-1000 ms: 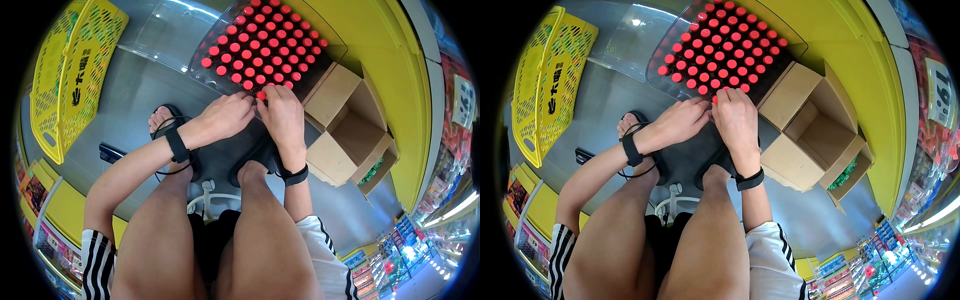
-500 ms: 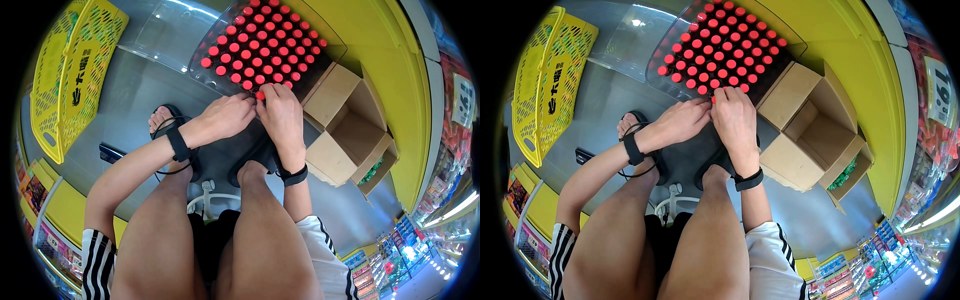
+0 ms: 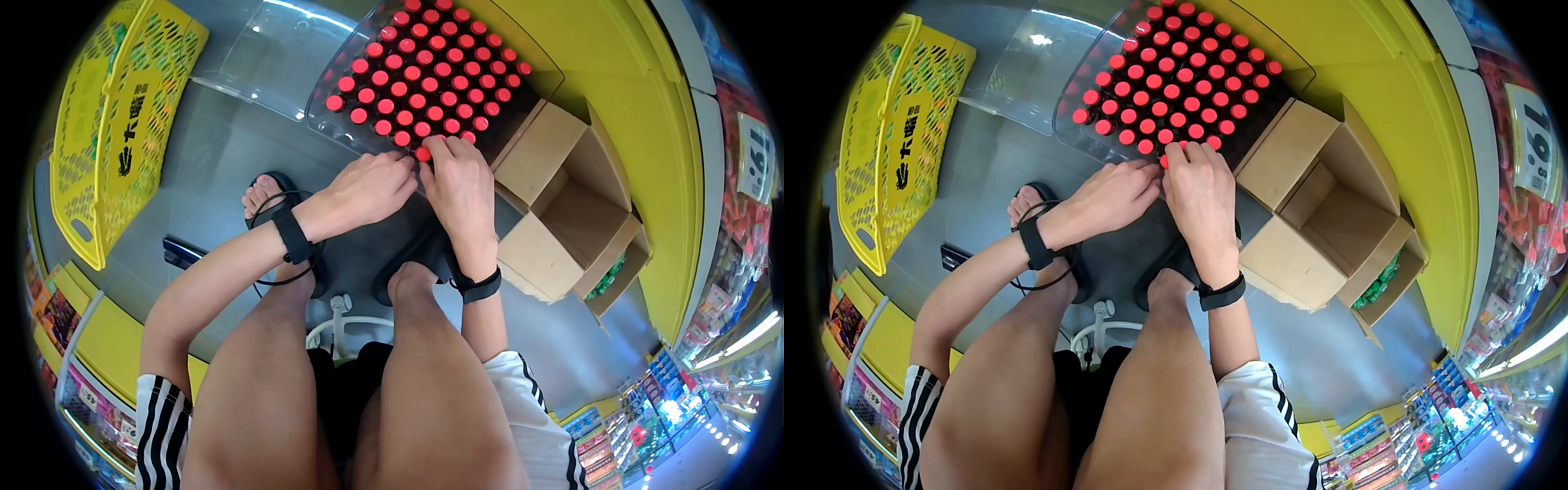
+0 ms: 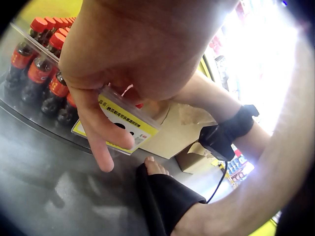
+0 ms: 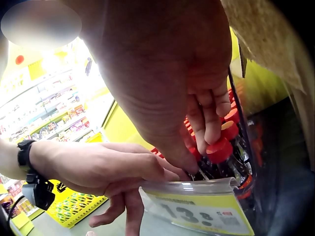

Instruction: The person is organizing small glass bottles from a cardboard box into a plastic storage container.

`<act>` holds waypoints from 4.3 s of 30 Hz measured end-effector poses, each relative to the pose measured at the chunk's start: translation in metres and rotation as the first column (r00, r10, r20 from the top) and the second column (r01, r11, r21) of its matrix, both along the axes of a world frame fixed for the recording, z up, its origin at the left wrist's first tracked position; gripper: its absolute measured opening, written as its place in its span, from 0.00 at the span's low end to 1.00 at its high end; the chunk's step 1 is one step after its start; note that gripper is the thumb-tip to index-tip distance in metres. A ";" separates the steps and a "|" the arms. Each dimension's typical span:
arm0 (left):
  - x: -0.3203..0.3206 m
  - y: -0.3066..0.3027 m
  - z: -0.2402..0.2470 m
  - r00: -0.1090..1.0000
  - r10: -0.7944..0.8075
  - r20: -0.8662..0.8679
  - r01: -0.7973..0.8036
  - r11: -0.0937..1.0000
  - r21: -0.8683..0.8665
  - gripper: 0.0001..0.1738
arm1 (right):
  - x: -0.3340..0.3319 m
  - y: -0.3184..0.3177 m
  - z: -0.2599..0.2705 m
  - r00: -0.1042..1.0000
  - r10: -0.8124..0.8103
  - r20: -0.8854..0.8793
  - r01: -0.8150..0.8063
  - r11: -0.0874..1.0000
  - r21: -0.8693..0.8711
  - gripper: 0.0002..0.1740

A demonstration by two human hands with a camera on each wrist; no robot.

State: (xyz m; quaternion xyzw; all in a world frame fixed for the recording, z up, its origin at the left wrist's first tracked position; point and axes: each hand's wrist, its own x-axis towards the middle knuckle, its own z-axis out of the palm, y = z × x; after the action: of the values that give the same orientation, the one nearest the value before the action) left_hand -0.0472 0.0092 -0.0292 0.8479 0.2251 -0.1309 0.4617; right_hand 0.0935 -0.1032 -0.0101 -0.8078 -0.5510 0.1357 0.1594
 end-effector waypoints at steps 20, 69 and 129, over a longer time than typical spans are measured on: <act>0.016 0.000 0.059 0.994 0.020 0.112 -0.021 1.000 0.010 0.10 | 0.002 -0.015 0.059 0.988 -0.077 -0.134 0.101 0.977 0.188 0.12; 0.290 -0.108 0.021 0.614 -0.633 -0.472 0.769 0.613 0.179 0.22 | 0.235 -0.094 0.001 0.732 -0.491 -0.473 -0.135 0.575 -0.807 0.16; 0.166 -0.086 0.092 0.748 -0.495 0.442 0.374 0.865 0.335 0.25 | 0.214 -0.140 0.114 0.758 -0.301 -0.579 0.097 0.929 -0.357 0.13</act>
State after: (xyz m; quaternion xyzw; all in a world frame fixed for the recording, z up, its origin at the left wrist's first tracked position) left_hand 0.1186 -0.0767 0.0629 0.9268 -0.0982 0.0221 0.3619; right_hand 0.3076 -0.2427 0.1035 -0.7859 -0.3488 0.4609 0.2196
